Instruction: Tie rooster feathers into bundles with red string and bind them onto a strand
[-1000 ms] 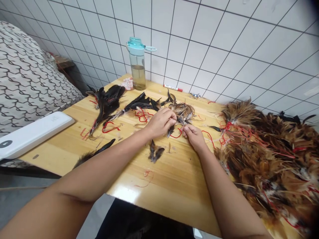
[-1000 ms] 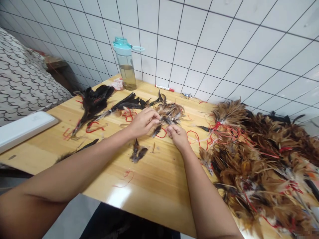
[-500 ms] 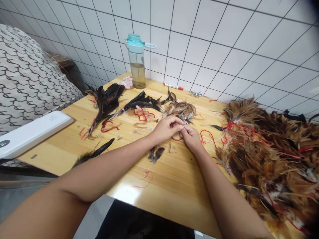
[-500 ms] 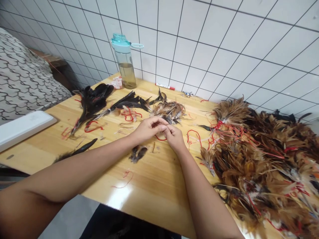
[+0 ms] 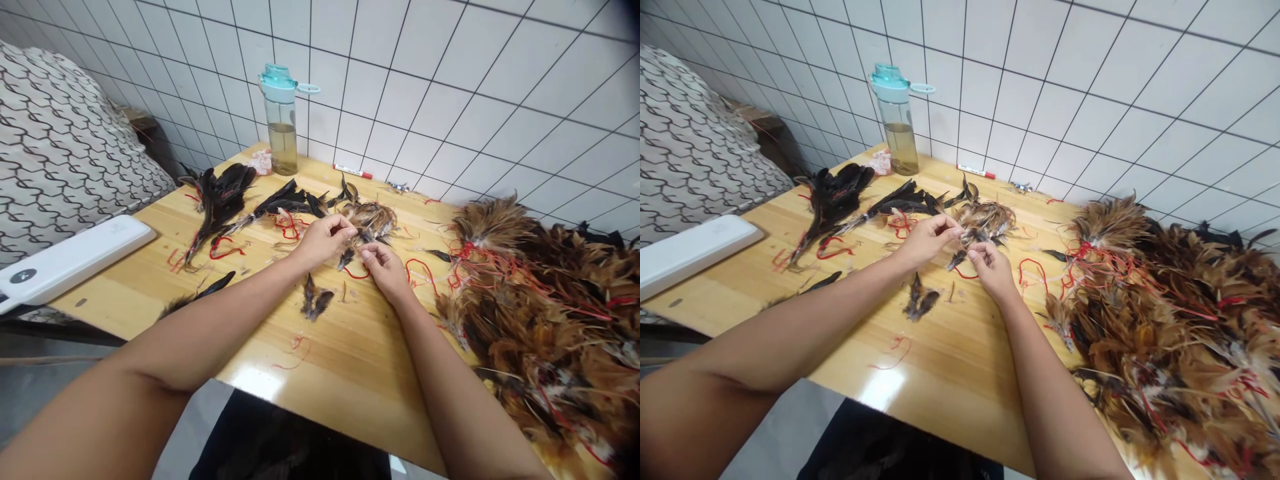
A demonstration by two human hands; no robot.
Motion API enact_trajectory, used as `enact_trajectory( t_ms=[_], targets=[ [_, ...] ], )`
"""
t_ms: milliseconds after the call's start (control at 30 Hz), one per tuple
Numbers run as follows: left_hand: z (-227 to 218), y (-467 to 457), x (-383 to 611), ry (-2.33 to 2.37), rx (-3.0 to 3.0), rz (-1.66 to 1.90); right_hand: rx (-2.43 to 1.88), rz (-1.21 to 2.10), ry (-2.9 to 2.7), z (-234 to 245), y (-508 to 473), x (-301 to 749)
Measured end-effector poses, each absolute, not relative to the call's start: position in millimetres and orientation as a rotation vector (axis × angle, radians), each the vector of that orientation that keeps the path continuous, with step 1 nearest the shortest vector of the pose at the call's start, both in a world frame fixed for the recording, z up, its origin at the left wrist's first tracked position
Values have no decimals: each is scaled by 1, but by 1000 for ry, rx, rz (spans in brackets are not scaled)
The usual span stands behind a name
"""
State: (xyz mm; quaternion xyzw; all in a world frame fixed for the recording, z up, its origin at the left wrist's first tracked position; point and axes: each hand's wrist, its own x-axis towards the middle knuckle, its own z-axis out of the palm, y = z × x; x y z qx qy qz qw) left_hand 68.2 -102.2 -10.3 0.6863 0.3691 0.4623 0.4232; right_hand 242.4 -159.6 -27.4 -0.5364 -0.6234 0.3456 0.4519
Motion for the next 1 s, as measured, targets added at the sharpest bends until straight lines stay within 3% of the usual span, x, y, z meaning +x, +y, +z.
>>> enact_trajectory(
  t_ms=[467,567,700,1000],
  targets=[
    [-5,-120,77,786,1950,1098,-1221,777,-1713,-28,-157,242],
    [-5,-114,72,936,1892,1090,-1295,791,-1609,-28,-158,243],
    [-1,-106,61,1248,2137,781,-1401,832,-1410,-29,-158,244],
    [11,-122,66,1394,2471,153,-1470,734,-1375,-28,-159,243]
  ],
)
